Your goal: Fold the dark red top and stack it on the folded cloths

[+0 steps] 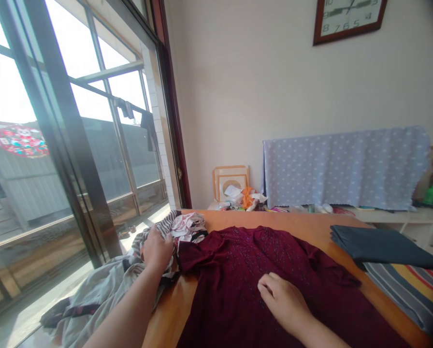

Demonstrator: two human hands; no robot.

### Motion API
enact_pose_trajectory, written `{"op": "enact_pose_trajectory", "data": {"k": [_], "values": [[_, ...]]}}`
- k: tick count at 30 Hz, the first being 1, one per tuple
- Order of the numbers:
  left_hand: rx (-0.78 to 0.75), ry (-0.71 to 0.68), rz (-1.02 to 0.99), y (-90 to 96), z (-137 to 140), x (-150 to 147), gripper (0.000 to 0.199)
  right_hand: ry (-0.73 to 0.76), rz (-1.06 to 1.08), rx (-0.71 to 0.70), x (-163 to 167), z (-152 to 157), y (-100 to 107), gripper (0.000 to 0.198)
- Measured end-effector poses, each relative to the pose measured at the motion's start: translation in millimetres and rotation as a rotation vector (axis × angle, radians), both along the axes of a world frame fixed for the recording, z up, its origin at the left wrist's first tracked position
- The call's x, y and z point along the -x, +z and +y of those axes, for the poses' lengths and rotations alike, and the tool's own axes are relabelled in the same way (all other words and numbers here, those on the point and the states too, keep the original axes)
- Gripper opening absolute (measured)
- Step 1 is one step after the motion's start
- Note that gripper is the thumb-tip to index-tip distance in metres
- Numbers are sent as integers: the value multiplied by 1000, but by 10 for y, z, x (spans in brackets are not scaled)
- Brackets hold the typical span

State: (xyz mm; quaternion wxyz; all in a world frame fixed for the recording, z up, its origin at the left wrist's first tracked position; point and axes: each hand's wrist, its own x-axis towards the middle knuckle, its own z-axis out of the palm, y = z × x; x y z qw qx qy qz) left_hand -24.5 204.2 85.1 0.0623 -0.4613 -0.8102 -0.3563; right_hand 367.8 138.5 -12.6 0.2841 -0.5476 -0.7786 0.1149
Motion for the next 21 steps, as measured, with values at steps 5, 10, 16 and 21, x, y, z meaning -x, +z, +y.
{"op": "enact_pose_trajectory", "data": {"k": [5, 10, 16, 21], "values": [[215, -240, 248, -136, 219, -285, 38, 3, 25, 7, -3, 11, -3, 21], [365, -270, 208, -285, 399, -341, 32, -1, 50, 18, -3, 1, 16, 21], [305, -143, 76, -148, 583, -127, 16, -9, 74, 38, -3, 10, 35, 20], [170, -49, -174, -26, 788, 74, 18, -15, 97, 54, -4, 28, 60, 19]]}}
